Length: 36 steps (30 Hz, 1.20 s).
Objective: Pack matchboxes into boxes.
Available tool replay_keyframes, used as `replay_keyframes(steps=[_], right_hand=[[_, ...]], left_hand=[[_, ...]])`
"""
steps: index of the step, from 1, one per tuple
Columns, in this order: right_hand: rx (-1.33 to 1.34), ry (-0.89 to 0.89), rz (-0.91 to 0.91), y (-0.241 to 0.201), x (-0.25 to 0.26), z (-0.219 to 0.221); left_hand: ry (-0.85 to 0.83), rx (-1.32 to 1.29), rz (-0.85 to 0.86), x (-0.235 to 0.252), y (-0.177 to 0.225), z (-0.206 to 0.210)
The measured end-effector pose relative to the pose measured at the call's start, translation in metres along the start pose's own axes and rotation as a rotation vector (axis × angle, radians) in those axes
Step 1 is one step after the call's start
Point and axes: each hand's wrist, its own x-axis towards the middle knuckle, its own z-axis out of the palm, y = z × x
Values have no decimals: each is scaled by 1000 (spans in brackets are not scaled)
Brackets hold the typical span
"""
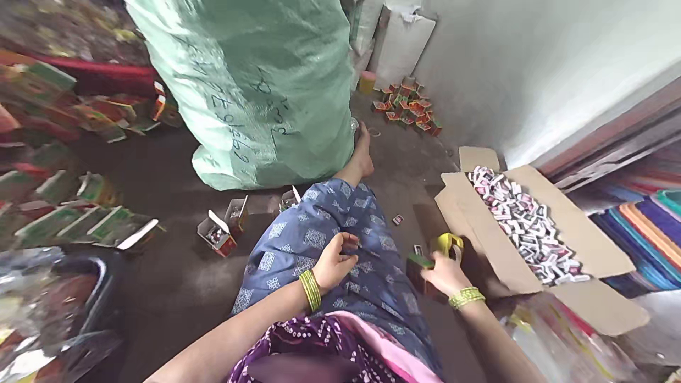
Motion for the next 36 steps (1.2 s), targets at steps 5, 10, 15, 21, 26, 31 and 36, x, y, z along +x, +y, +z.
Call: replay_keyframes(steps=[5,10,15,21,26,31,36], right_hand=[[50,-361,117,-2,55,-3],[561,474,-53,-67,118,-145],[813,949,-250,-132,109,-261],[501,569,-567,-169,59,-151],[393,165,-699,-155,28,0],[437,73,-718,-138,7,64],[473,228,-807,-133,5,69]], left_hand=[[-32,9,-33,2,2,-1],[-42,54,-33,3,0,-2],[-37,67,-71,0,7,-2],[-44,70,-22,3,2,-3],[-8,66,73,-3,5,-8],[253,165,181,-7,35,-47],[770,611,42,-26,27,-128]])
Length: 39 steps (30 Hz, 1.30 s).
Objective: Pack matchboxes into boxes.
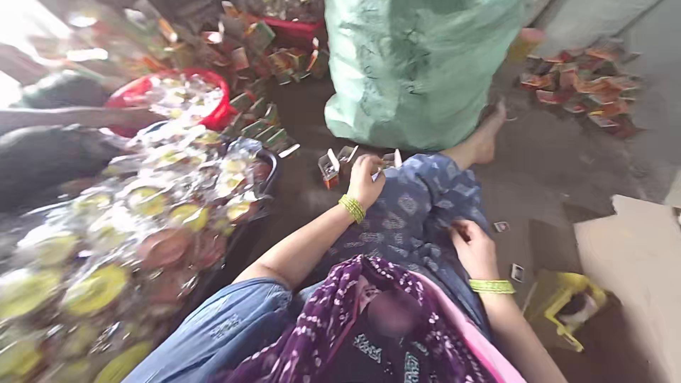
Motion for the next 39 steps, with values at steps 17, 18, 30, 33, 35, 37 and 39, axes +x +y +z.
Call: replay_keyframes(steps=[17,18,30,33,35,37,39], right_hand=[[94,85,-1,14,-4,6],[96,88,-8,13,-4,6],[1001,-233,207,-45,19,-27],[1291,-509,86,-55,10,-37],[1417,-592,153,-78,-13,-62],[1416,-561,300,-99,-38,-85],[1463,-629,179,-75,-46,-71]], left_hand=[[116,606,-463,27,-99,-56],[127,602,-405,23,-92,-60],[-323,-328,648,-11,71,-38],[-560,-568,685,-28,114,-14],[-679,-671,706,-35,132,1],[-746,-742,697,-39,141,15],[-792,-801,632,-41,139,29]])
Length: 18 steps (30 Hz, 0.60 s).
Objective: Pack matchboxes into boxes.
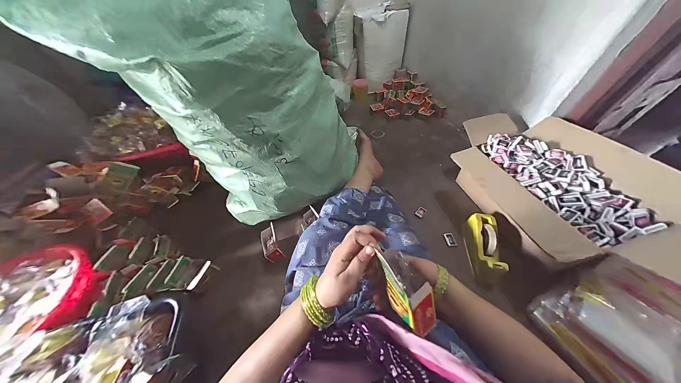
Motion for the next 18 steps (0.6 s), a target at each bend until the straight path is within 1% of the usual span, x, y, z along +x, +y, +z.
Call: replay_keyframes(steps=[1,2,4,6,7,8,10,11,14,15,17,18], right_hand=[[13,-85,-24,14,3,-19],[-8,-63,-38,23,3,-28],[-77,148,-94,27,-4,-25],[-89,384,-198,25,-6,-21],[-110,496,-256,24,-4,-20],[-179,595,-289,23,-1,-22],[-406,716,-265,23,5,-31],[-534,743,-232,24,7,-34],[-882,733,-146,17,9,-48],[-987,782,-129,12,8,-60],[-1157,990,-63,1,5,-101],[-1264,1109,7,-1,0,-127]], left_hand=[[15,-45,-37,0,-8,2],[40,-100,-94,-1,-16,4],[124,-232,-277,-8,-32,9],[190,-320,-536,-17,-43,14],[192,-349,-641,-22,-49,17],[178,-371,-697,-27,-57,20],[142,-371,-695,-39,-77,26],[135,-310,-669,-44,-86,30],[137,-7,-621,-50,-103,36],[115,32,-613,-51,-106,35],[54,24,-576,-52,-109,31],[22,9,-549,-53,-110,30]])
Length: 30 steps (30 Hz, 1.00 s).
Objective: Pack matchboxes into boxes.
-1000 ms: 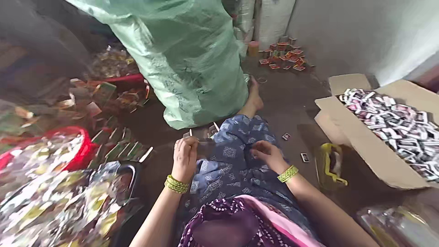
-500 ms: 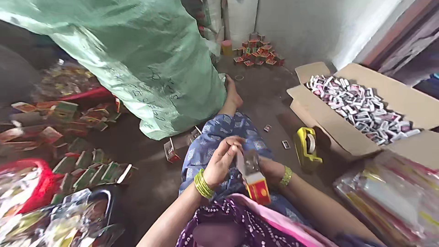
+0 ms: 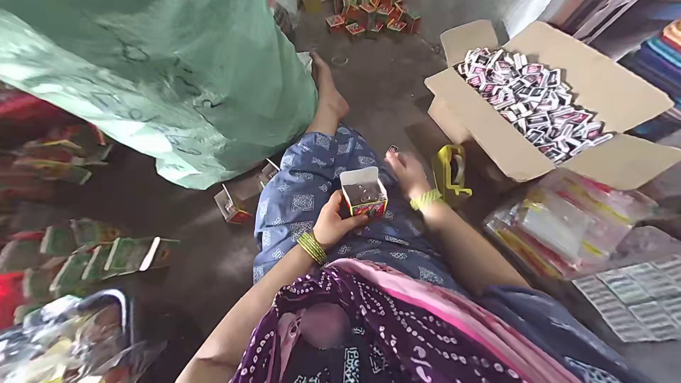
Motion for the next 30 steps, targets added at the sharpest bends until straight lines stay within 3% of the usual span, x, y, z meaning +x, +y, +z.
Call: replay_keyframes(steps=[3,5,7,10,13,16,20,25,30], right_hand=[[-380,33,221,74,29,3],[-474,-45,386,108,29,8],[-471,-41,395,128,17,14],[-395,-19,378,128,4,19],[-220,-63,475,119,-7,20],[-184,-167,491,114,-13,23],[41,-51,331,86,-18,14],[308,187,-136,0,-37,-30],[292,66,-494,-80,-72,-54]], left_hand=[[-70,-31,45,-2,0,-4],[-90,-54,77,-4,1,-8],[-90,-81,90,-6,0,-10],[-75,-83,93,-7,0,-12],[-55,-12,83,-6,-3,-10],[-7,96,-39,-4,1,-4],[58,93,-124,-5,5,-3],[70,93,-47,-8,3,-4],[105,142,-25,-7,2,-3]])
